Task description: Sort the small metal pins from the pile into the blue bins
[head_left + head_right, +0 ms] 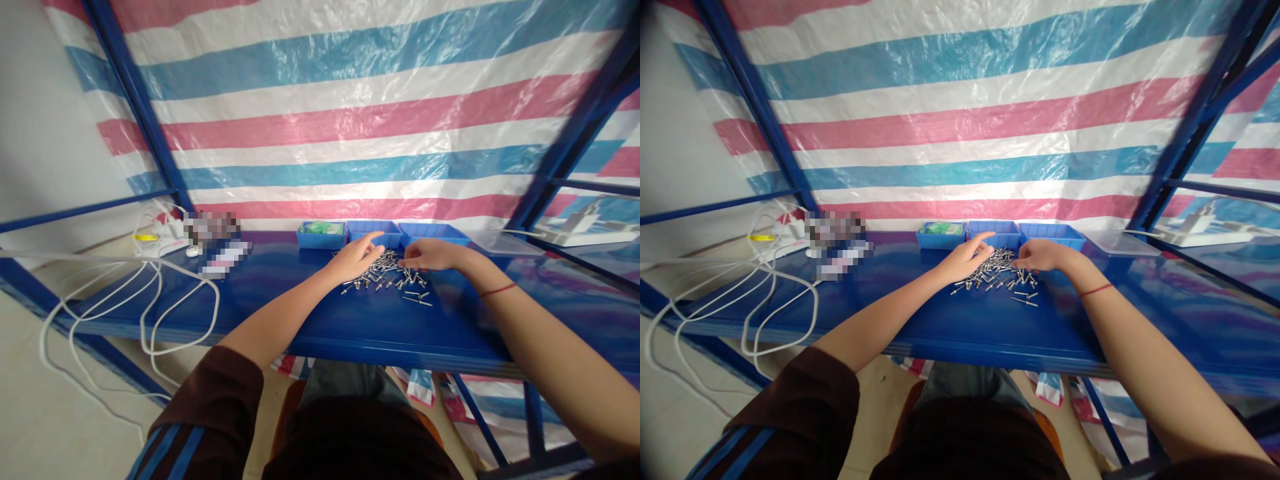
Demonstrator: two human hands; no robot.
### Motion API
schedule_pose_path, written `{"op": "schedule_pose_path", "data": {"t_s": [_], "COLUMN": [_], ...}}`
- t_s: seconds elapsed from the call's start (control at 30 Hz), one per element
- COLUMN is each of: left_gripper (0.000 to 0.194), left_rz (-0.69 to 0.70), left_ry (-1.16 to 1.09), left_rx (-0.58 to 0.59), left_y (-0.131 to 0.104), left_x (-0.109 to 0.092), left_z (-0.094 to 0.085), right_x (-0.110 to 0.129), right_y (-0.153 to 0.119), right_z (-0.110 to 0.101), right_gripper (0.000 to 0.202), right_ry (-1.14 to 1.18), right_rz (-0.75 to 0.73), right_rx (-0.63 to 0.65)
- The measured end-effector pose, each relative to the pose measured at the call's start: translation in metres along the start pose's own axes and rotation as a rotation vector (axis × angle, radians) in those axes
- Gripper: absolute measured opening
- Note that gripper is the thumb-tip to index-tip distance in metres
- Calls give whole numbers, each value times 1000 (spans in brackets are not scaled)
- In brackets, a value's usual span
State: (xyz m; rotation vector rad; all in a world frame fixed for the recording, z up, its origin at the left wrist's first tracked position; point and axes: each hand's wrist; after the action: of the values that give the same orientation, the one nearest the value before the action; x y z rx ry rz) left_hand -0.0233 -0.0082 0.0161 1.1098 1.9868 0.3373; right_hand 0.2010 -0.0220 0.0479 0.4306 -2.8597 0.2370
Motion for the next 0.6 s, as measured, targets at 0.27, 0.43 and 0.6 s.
{"op": "schedule_pose_path", "data": {"t_s": [0.27, 0.43, 0.6], "left_gripper": [47, 48, 47], "left_rz": [18, 20, 37], "left_ry": [18, 40, 89], "left_rx": [117, 142, 97], "left_y": [-4, -6, -5], "left_x": [-6, -6, -5], "left_z": [6, 9, 9], "right_x": [8, 1, 10], "right_y": [7, 11, 9], "right_z": [14, 13, 10], "right_gripper": [12, 15, 14], "right_ry": [38, 74, 361], "right_rz": [17, -30, -76], "right_rx": [-35, -113, -236]}}
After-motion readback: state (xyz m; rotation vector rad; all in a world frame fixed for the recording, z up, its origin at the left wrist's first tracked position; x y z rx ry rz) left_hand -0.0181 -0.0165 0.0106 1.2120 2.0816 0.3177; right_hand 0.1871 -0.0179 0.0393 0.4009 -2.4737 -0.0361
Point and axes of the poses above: each hand's wrist, its own y-axis towards the middle knuckle, its own z-axis out of the palm, x = y × z, and after that the axes turned 6 degrees about -y, right-handed
